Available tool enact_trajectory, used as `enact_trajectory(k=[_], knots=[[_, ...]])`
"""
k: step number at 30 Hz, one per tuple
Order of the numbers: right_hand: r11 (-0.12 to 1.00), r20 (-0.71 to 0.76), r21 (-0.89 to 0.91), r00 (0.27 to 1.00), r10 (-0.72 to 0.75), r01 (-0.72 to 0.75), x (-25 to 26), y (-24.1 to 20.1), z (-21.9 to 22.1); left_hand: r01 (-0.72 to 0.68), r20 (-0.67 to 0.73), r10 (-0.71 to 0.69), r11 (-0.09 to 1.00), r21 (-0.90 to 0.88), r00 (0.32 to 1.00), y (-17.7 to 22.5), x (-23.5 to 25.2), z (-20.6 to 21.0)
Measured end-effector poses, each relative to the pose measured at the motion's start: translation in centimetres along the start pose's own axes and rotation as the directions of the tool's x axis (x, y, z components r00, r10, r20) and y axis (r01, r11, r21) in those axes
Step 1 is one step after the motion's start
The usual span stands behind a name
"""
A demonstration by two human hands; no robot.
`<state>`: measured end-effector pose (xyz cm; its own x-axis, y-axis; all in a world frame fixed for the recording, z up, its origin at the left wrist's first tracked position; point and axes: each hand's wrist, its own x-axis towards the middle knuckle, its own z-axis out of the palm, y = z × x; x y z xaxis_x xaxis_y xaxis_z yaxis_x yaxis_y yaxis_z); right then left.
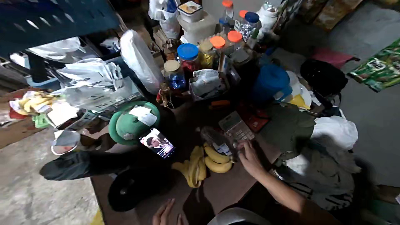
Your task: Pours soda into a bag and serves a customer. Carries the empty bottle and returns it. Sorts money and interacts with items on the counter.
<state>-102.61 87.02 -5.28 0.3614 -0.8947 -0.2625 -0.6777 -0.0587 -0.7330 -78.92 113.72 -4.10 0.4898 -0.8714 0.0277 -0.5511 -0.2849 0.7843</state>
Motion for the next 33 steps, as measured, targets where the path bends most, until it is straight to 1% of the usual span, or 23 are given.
enact_trajectory(k=[2,4,5,7,8,9,10,11,13,14,15,16,18,19,20,21,22,24,26,27,28,31,33], knots=[[0.986,-0.053,-0.160,0.997,-0.064,0.055,1.9,2.4,-1.6,-0.090,0.059,0.085,0.992,0.091,0.995,2.5,2.0,1.8],[0.950,-0.005,-0.307,0.998,-0.070,0.065,3.4,4.1,-2.3,-0.282,0.145,0.258,0.942,0.180,0.955,5.5,4.9,4.3],[0.931,0.011,-0.354,0.996,-0.085,0.084,3.8,4.6,-2.3,-0.410,0.194,0.372,0.884,0.225,0.908,7.1,6.6,5.9],[0.912,0.021,-0.392,0.993,-0.120,0.119,4.3,5.3,-2.3,-0.631,0.330,0.545,0.726,0.273,0.770,10.0,10.3,9.8],[0.911,0.032,-0.390,0.991,-0.128,0.131,4.5,5.4,-2.6,-0.705,0.402,0.589,0.655,0.272,0.701,11.1,12.0,11.7],[0.908,0.036,-0.394,0.990,-0.137,0.140,4.6,5.3,-2.7,-0.745,0.464,0.596,0.611,0.267,0.655,11.7,13.5,13.4],[0.902,0.040,-0.402,0.987,-0.156,0.159,4.7,5.3,-2.8,-0.747,0.522,0.558,0.605,0.276,0.645,11.9,14.8,14.7],[0.887,0.046,-0.426,0.983,-0.176,0.179,4.8,5.3,-2.8,-0.708,0.585,0.460,0.637,0.307,0.668,11.7,15.8,15.4],[0.865,0.097,-0.451,0.975,-0.197,0.220,4.9,5.5,-2.8,-0.545,0.702,0.128,0.731,0.410,0.701,10.5,17.9,15.4],[0.857,0.137,-0.463,0.973,-0.184,0.227,5.1,5.6,-2.8,-0.477,0.698,0.034,0.753,0.453,0.716,9.2,18.9,15.2],[0.850,0.168,-0.470,0.969,-0.179,0.239,5.2,5.6,-2.8,-0.448,0.668,0.010,0.750,0.487,0.744,7.8,19.7,15.0],[0.845,0.183,-0.468,0.964,-0.193,0.258,5.4,5.7,-2.7,-0.426,0.671,-0.042,0.742,0.517,0.741,7.1,20.5,14.6],[0.836,0.217,-0.465,0.953,-0.210,0.290,5.8,5.3,-2.5,-0.406,0.709,-0.148,0.731,0.548,0.690,7.2,21.9,14.1],[0.832,0.252,-0.467,0.947,-0.198,0.298,6.0,5.0,-2.6,-0.414,0.721,-0.160,0.726,0.548,0.674,7.6,22.3,14.1],[0.832,0.288,-0.466,0.941,-0.180,0.302,6.3,4.8,-2.7,-0.429,0.728,-0.149,0.723,0.542,0.669,8.0,22.4,14.2],[0.826,0.308,-0.472,0.936,-0.171,0.307,6.5,4.7,-2.8,-0.449,0.723,-0.106,0.720,0.529,0.683,8.1,22.3,14.4],[0.825,0.310,-0.477,0.936,-0.165,0.304,6.6,4.6,-3.1,-0.471,0.699,-0.026,0.721,0.509,0.715,7.9,21.9,14.5],[0.839,0.228,-0.458,0.951,-0.210,0.295,6.5,5.1,-3.8,-0.530,0.606,0.184,0.711,0.461,0.774,7.3,20.9,14.7],[0.842,0.097,-0.442,0.950,-0.297,0.308,6.1,6.6,-4.2,-0.572,0.541,0.310,0.702,0.424,0.782,7.3,20.0,14.5],[0.835,0.055,-0.445,0.940,-0.336,0.324,5.9,7.4,-4.3,-0.586,0.526,0.343,0.699,0.410,0.778,7.3,19.7,14.3],[0.829,0.052,-0.449,0.936,-0.349,0.334,5.6,7.9,-4.4,-0.600,0.525,0.362,0.691,0.403,0.770,7.3,19.3,14.2],[0.811,0.156,-0.468,0.936,-0.314,0.350,4.8,8.6,-4.6,-0.617,0.530,0.377,0.675,0.405,0.760,6.5,18.4,14.3],[0.792,0.178,-0.481,0.926,-0.332,0.377,4.4,8.6,-4.3,-0.612,0.517,0.377,0.669,0.422,0.768,5.9,18.0,14.5]])
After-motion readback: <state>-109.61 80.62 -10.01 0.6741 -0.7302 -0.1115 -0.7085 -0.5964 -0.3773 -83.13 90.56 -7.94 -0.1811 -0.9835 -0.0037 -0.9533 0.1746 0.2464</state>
